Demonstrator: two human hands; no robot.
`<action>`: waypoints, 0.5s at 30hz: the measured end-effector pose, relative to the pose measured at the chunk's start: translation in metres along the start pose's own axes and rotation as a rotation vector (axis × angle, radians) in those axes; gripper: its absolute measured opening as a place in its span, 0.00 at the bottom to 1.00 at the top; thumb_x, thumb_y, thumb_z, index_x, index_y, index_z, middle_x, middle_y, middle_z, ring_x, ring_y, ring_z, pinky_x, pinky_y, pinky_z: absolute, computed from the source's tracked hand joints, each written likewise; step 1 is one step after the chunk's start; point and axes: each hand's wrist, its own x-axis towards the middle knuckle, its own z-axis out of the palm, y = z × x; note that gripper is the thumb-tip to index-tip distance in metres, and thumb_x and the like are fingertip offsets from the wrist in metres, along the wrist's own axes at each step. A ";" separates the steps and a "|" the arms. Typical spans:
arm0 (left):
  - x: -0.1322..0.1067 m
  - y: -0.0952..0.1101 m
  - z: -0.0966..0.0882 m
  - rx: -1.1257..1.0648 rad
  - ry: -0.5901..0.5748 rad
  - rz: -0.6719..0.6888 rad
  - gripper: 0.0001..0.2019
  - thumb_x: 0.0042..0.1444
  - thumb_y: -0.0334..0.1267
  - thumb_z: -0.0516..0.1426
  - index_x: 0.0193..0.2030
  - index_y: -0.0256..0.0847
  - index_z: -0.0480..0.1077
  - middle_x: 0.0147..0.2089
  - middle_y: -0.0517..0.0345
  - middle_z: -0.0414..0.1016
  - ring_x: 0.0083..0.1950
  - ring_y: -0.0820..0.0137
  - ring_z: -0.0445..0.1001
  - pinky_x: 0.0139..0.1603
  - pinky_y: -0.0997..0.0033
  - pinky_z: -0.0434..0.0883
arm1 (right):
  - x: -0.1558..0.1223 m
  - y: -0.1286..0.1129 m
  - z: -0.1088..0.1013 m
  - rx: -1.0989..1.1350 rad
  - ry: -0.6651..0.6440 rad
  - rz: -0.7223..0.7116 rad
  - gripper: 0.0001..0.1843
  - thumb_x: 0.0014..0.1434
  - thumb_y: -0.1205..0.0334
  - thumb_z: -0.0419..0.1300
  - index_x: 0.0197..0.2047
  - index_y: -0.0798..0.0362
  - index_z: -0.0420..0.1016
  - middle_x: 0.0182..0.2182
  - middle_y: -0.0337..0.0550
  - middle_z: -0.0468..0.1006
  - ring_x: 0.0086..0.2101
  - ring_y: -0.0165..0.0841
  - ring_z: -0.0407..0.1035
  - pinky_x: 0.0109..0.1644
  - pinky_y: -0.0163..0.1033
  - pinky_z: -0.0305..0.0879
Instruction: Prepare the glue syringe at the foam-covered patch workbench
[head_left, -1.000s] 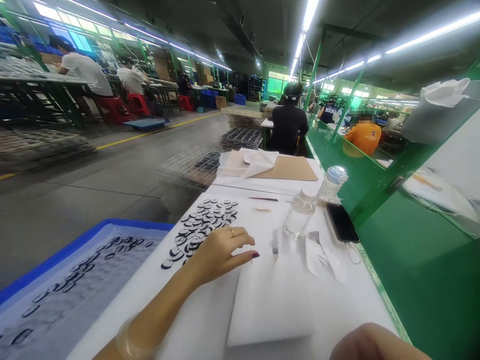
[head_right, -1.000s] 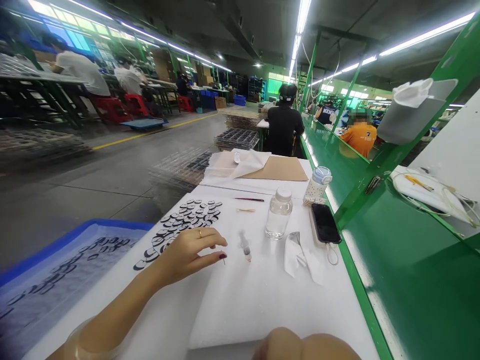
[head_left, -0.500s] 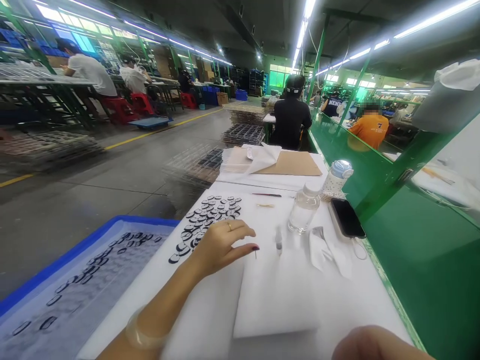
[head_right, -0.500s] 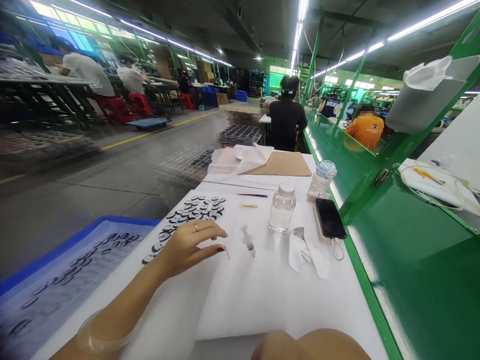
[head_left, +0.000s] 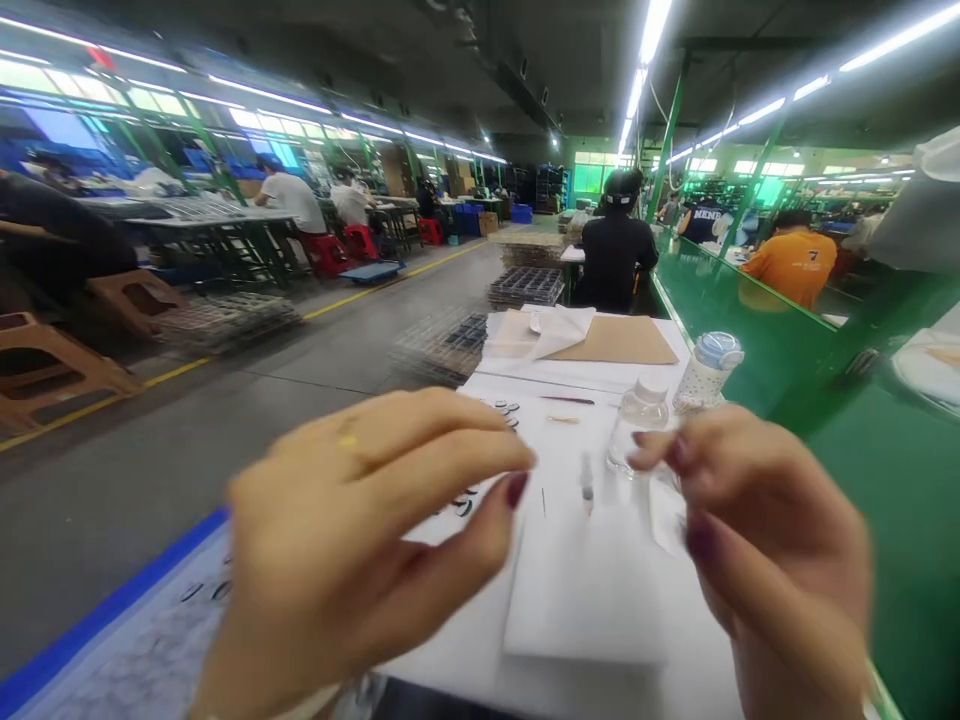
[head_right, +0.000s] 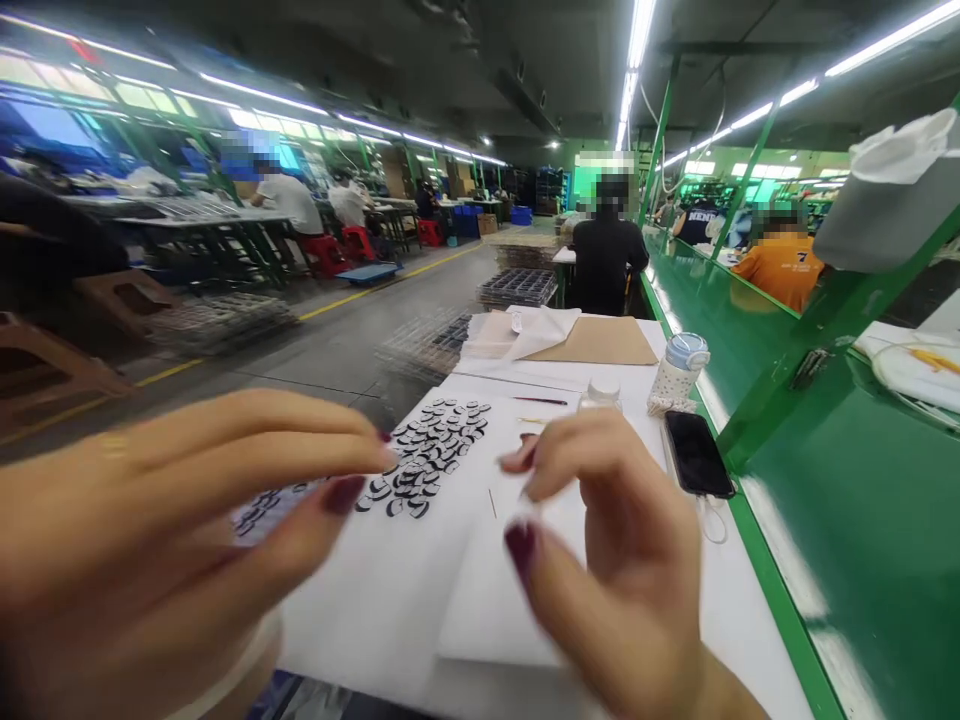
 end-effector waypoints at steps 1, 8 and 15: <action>0.008 0.009 0.003 -0.010 -0.057 0.019 0.09 0.62 0.29 0.56 0.37 0.43 0.76 0.36 0.63 0.81 0.32 0.75 0.77 0.35 0.71 0.72 | 0.004 0.002 0.003 0.037 -0.009 0.019 0.07 0.60 0.64 0.69 0.38 0.47 0.74 0.39 0.40 0.71 0.42 0.36 0.75 0.50 0.41 0.75; 0.010 0.008 0.041 -0.258 -0.095 -0.111 0.09 0.59 0.24 0.55 0.34 0.40 0.74 0.31 0.65 0.77 0.31 0.77 0.74 0.34 0.75 0.68 | 0.016 0.019 0.009 0.309 -0.007 0.199 0.15 0.56 0.69 0.72 0.30 0.52 0.68 0.31 0.33 0.66 0.29 0.23 0.71 0.36 0.27 0.71; 0.005 0.005 0.052 -0.313 -0.169 -0.130 0.09 0.58 0.25 0.56 0.34 0.41 0.75 0.31 0.65 0.77 0.32 0.75 0.74 0.33 0.74 0.68 | 0.014 0.017 0.011 0.315 0.015 0.281 0.15 0.56 0.68 0.73 0.30 0.52 0.68 0.34 0.36 0.66 0.29 0.23 0.67 0.34 0.28 0.70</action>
